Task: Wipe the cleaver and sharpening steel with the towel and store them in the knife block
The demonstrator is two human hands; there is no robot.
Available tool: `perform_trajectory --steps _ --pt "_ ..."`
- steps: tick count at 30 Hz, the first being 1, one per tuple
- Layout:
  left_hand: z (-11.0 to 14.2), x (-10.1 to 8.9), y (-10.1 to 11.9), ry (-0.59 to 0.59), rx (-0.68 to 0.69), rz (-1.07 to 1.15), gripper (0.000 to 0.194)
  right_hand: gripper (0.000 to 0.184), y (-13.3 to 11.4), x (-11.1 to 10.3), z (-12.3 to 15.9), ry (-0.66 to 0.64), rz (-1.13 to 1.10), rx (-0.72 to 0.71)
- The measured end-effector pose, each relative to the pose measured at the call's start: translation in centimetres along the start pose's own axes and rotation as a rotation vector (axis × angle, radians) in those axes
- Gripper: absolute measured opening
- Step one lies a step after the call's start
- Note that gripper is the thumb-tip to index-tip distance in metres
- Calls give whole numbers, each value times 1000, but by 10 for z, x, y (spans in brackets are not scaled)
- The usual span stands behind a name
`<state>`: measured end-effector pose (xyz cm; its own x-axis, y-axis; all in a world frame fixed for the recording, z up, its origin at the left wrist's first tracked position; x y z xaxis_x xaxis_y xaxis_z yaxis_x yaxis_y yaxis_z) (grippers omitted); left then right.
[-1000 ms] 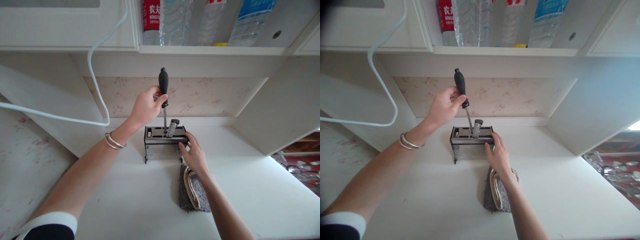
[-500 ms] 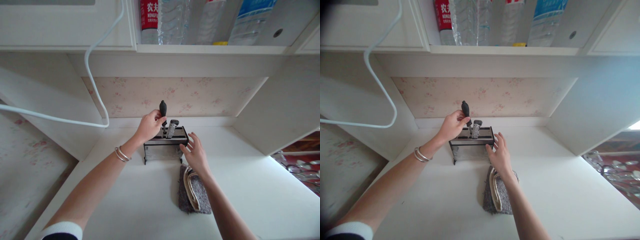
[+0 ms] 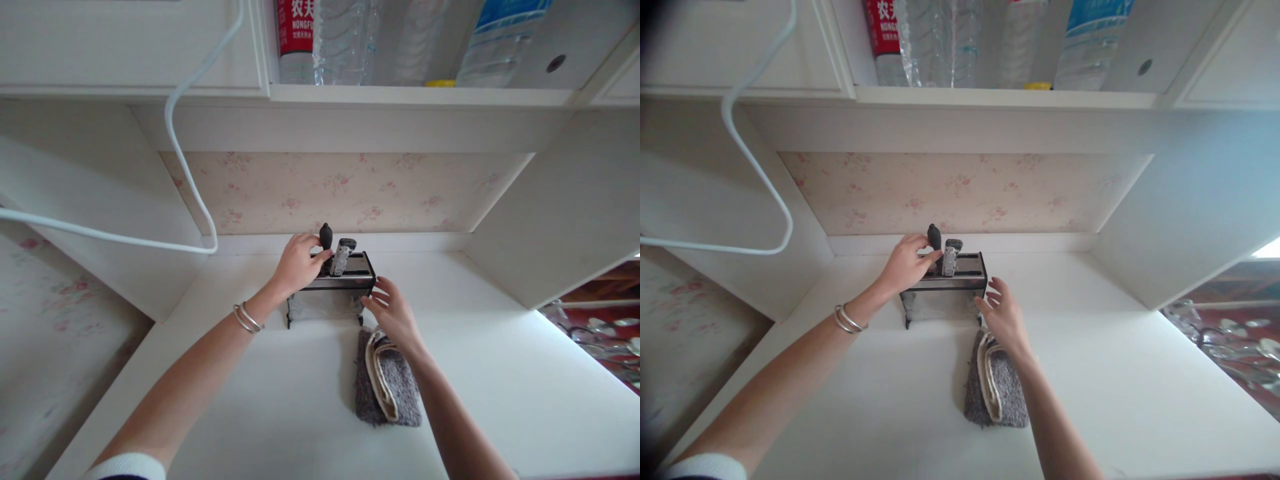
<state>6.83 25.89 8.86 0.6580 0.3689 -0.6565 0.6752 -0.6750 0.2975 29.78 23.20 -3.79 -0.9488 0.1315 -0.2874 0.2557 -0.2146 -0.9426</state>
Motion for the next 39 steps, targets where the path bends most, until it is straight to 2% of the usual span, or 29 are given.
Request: perform_trajectory --steps 9,13,17,20,21,24,28,33,39 --pt "6 5 2 -49 -10 -88 13 42 -2 -11 3 -58 264 52" --pt "12 -1 7 -42 -10 -85 19 38 -3 -10 3 -83 310 53" --pt "40 -21 10 119 -57 19 21 38 -4 -11 3 -86 352 39" --pt "81 -30 -4 255 -281 155 22 36 -4 -14 2 -89 373 25" --pt "97 -29 -11 276 -373 210 22 36 -4 -15 2 -99 375 21" --pt "139 -17 -30 280 -521 264 27 38 -3 -16 -2 -139 351 32" --pt "172 8 -45 216 -627 347 36 42 -5 -16 -5 -183 316 47" --pt "175 31 -42 144 -645 453 44 43 -5 -14 -4 -224 245 93" --pt "172 37 -37 132 -627 422 48 41 -2 -10 0 -164 223 69"
Point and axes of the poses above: each hand's wrist, its own z-axis away from the middle knuckle, its own x-axis out of the palm, y = z × x, the point moved 4 cm from there along -z, towards the middle knuckle, and after that the axes turned 15 degrees about x, right-handed, at the moved point
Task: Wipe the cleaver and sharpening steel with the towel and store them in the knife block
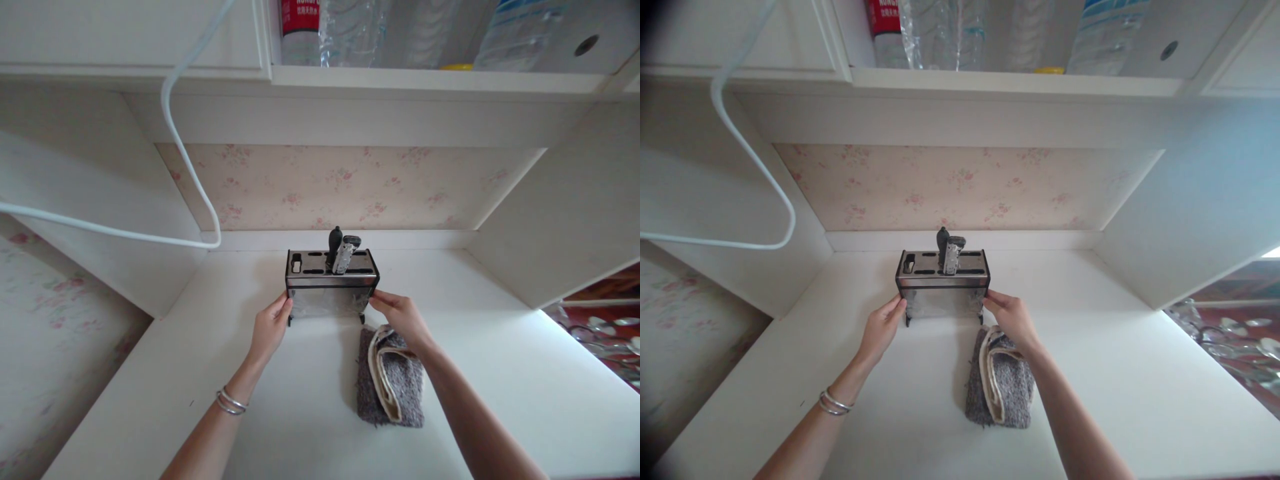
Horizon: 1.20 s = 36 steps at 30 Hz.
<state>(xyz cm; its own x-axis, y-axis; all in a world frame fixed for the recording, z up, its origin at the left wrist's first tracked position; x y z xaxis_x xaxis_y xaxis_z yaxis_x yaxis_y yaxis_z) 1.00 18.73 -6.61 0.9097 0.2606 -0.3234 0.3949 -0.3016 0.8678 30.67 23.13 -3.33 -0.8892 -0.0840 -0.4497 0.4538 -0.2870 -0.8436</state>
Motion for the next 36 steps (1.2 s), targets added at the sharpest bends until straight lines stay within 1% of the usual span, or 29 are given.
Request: perform_trajectory --steps 5,8,12,16,19,22,26,30,33,36 --pt "-2 2 2 9 42 -64 44 44 4 1 -1 193 143 0" --pt "-4 5 3 6 60 -88 44 46 5 -1 -2 279 215 -25" --pt "-10 14 7 3 83 -100 43 48 7 -9 -5 314 276 -63" --pt "-20 29 14 -13 111 -99 42 45 6 -29 -10 354 321 -68" --pt "-31 45 21 -25 141 -91 42 42 4 -50 -19 405 331 -63" --pt "-43 65 29 -34 173 -72 43 44 5 -71 -31 432 339 -45" --pt "-58 96 41 -36 226 -34 39 46 8 -103 -51 510 348 -19" --pt "-72 130 46 -30 250 2 37 46 10 -131 -68 575 361 -26" --pt "-82 152 45 -27 262 28 37 44 14 -145 -77 594 346 -23" --pt "-87 170 41 -39 268 44 38 43 23 -151 -82 607 344 -10"
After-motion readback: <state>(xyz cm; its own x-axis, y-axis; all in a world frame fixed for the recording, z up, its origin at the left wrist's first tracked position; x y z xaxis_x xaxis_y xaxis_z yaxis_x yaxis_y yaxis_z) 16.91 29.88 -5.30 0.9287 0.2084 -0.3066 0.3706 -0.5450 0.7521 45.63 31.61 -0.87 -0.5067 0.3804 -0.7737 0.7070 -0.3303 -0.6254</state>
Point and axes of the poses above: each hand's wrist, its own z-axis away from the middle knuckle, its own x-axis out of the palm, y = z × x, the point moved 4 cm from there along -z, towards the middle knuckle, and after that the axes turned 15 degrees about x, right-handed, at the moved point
